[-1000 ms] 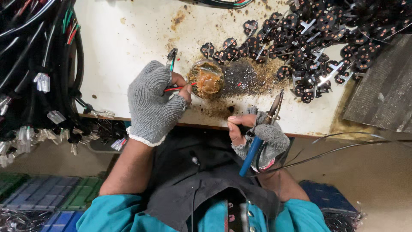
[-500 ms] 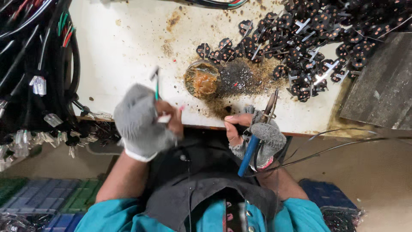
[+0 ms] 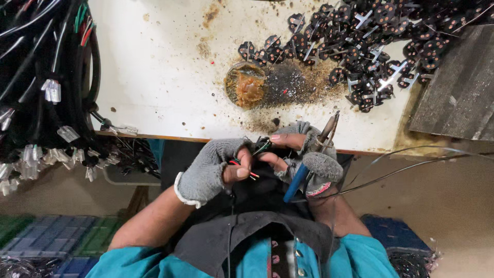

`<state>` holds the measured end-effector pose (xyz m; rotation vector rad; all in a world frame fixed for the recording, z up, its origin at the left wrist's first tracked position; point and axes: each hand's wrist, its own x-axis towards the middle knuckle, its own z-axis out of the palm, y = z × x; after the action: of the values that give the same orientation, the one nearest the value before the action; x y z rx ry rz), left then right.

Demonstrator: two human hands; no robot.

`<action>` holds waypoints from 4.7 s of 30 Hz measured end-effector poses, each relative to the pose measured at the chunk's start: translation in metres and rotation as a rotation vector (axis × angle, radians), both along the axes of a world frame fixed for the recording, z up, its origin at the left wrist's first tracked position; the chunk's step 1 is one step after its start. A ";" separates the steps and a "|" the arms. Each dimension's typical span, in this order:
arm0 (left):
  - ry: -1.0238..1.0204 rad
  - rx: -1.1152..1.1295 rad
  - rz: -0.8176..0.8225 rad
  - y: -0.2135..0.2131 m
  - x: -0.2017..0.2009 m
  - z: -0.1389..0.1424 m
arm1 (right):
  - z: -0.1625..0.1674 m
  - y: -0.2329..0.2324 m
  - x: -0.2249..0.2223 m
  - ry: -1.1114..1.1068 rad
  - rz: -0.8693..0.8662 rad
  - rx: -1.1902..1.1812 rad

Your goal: The person solders wires onto connector plugs at a workbench. They hold a connector in one hand, position stripped wire ends into it, and use a soldering iron with solder to attach the wires, dipping the iron in flux and setting finished connectors aside.

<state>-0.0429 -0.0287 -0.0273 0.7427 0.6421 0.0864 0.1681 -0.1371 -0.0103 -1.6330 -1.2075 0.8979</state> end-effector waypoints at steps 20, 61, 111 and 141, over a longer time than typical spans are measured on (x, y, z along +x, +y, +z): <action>0.281 1.231 -0.039 0.049 0.025 0.039 | 0.027 0.052 0.006 -0.488 0.080 0.092; 0.301 1.432 0.064 0.034 0.033 0.035 | 0.012 0.022 0.021 -0.421 0.219 0.424; 0.278 1.439 0.059 0.038 0.032 0.030 | -0.022 0.000 0.032 -0.748 0.551 0.450; 0.281 1.437 0.053 0.036 0.031 0.033 | 0.056 0.021 0.012 -0.066 0.042 0.031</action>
<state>-0.0122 0.0076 0.0058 2.1466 0.8258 0.5328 0.1805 -0.1156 0.0453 -1.6290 -1.2984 0.8533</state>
